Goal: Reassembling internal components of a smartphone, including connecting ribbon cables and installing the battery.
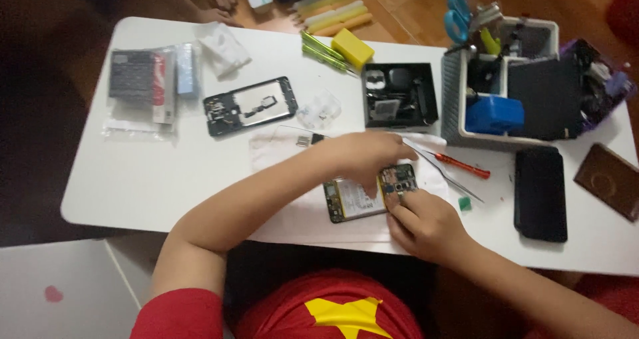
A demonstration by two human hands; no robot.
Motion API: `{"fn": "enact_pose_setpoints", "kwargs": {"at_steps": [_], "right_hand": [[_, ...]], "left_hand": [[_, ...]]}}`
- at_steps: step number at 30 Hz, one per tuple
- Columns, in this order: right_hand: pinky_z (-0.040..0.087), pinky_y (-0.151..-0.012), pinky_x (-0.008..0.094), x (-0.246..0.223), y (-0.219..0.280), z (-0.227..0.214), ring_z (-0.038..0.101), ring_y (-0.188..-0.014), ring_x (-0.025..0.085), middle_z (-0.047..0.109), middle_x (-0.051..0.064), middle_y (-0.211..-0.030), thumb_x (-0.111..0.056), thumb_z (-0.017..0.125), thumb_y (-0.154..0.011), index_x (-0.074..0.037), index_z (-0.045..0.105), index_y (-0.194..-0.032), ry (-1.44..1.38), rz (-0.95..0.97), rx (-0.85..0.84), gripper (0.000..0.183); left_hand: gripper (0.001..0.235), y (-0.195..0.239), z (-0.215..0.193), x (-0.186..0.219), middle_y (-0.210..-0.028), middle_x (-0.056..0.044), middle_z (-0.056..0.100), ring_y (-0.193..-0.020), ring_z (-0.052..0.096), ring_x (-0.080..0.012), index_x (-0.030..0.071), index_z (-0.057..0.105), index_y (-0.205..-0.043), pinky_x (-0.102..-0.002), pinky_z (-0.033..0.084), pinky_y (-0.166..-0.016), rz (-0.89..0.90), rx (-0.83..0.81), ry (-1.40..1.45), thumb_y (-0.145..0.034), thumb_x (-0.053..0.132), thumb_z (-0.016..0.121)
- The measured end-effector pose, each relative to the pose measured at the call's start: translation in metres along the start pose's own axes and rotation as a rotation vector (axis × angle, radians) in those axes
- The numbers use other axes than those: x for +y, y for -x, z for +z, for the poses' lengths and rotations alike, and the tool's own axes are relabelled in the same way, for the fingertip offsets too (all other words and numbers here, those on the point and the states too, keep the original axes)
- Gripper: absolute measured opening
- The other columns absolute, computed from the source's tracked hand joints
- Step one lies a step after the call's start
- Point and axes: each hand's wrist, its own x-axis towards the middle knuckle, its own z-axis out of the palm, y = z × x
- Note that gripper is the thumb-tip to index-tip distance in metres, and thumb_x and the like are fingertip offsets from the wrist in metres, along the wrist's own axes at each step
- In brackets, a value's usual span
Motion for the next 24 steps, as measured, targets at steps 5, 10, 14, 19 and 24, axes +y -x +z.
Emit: {"fn": "enact_pose_setpoints", "kwargs": {"at_steps": [5,10,14,19,24], "right_hand": [[0.047,-0.052,0.039,0.002,0.002,-0.008,0.058,-0.065,0.028,0.061,0.008,-0.08,-0.013,0.065,-0.089,-0.005,0.07,-0.101,-0.082,-0.006,-0.013,0.016],[0.05,-0.058,0.037,0.004,0.008,-0.005,0.065,-0.073,0.027,0.073,0.013,-0.092,-0.018,0.076,-0.088,-0.004,0.072,-0.114,-0.047,0.033,-0.024,0.03],[0.049,-0.053,0.033,0.001,0.002,-0.008,0.062,-0.064,0.022,0.071,0.011,-0.083,-0.022,0.079,-0.085,-0.005,0.072,-0.098,-0.035,0.026,-0.026,0.022],[0.053,-0.056,0.033,0.003,0.004,-0.006,0.066,-0.07,0.023,0.074,0.013,-0.088,-0.022,0.076,-0.087,-0.005,0.072,-0.102,-0.063,0.038,-0.075,0.023],[0.052,-0.059,0.037,0.004,0.007,-0.006,0.065,-0.072,0.027,0.071,0.015,-0.09,-0.02,0.074,-0.089,-0.002,0.069,-0.107,-0.072,0.029,-0.085,0.026]], "left_hand": [[0.08,0.038,-0.019,0.042,-0.107,-0.019,0.067,-0.095,0.069,-0.0409,0.008,0.054,-0.141,-0.055,0.056,-0.071,-0.099,0.05,-0.094,-0.067,-0.001,0.084],[0.063,0.129,-0.06,0.039,-0.129,-0.01,0.069,-0.118,0.064,-0.0277,0.016,0.064,-0.133,-0.037,0.058,-0.089,-0.239,0.387,0.217,-0.077,-0.014,0.064],[0.035,0.169,-0.05,-0.041,-0.115,-0.005,0.07,-0.108,0.065,-0.028,0.014,0.067,-0.116,-0.041,0.049,-0.081,-0.633,0.71,-0.095,-0.085,-0.001,0.062],[0.024,0.165,-0.042,-0.09,-0.111,-0.003,0.062,-0.105,0.062,-0.0254,0.024,0.066,-0.113,-0.045,0.047,-0.073,-0.934,0.427,-0.086,-0.09,0.019,0.065],[0.018,0.159,-0.048,-0.092,-0.113,-0.009,0.07,-0.104,0.063,-0.0298,0.014,0.068,-0.106,-0.043,0.048,-0.078,-1.047,0.342,0.023,-0.09,0.022,0.07]]}}
